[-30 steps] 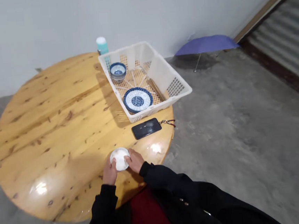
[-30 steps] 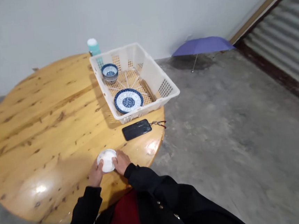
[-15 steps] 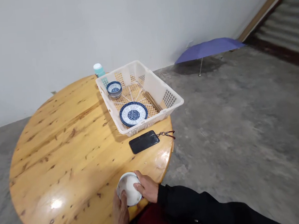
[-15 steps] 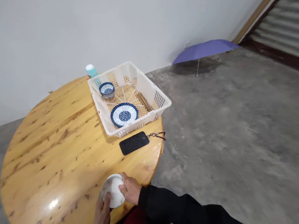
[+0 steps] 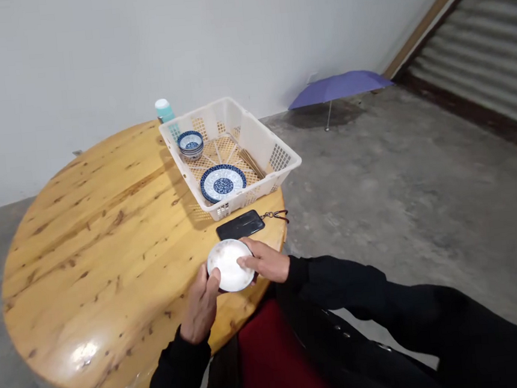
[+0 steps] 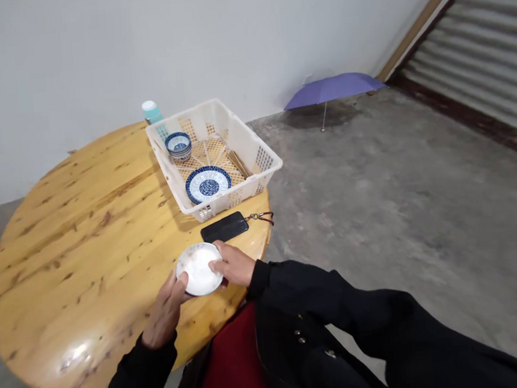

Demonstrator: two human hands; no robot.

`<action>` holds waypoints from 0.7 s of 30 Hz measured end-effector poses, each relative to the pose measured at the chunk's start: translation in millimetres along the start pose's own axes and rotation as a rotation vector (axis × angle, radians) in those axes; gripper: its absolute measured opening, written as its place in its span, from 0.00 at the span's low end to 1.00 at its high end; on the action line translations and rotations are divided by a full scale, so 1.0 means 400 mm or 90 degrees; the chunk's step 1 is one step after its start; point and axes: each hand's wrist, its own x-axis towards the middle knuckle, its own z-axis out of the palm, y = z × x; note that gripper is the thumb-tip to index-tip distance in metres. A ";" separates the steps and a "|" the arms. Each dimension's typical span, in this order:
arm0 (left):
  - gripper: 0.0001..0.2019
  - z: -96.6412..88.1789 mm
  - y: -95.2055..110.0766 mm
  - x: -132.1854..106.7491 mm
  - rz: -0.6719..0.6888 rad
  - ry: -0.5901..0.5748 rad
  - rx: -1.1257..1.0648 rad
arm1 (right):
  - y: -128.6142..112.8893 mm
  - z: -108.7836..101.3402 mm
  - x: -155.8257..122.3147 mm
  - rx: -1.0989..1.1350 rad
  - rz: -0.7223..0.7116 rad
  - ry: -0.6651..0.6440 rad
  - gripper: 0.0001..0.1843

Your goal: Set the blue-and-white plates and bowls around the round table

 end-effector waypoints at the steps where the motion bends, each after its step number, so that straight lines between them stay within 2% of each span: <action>1: 0.25 -0.011 0.022 0.006 0.007 -0.020 -0.056 | -0.026 -0.014 0.008 0.013 -0.001 -0.015 0.17; 5: 0.28 -0.050 0.097 0.063 0.004 -0.054 -0.213 | -0.136 -0.085 0.068 0.002 -0.005 -0.086 0.17; 10: 0.28 -0.053 0.201 0.233 -0.012 -0.038 -0.272 | -0.264 -0.229 0.216 -0.049 0.005 -0.156 0.14; 13: 0.21 -0.022 0.283 0.368 -0.048 0.003 -0.299 | -0.324 -0.338 0.323 -0.094 0.016 -0.181 0.12; 16: 0.16 0.027 0.353 0.509 -0.114 0.061 -0.322 | -0.363 -0.446 0.431 -0.118 0.062 -0.167 0.13; 18: 0.14 0.062 0.380 0.602 -0.138 0.080 -0.345 | -0.376 -0.511 0.503 -0.138 0.100 -0.147 0.13; 21: 0.13 0.108 0.386 0.734 -0.134 0.067 -0.368 | -0.377 -0.592 0.613 -0.198 0.131 -0.122 0.11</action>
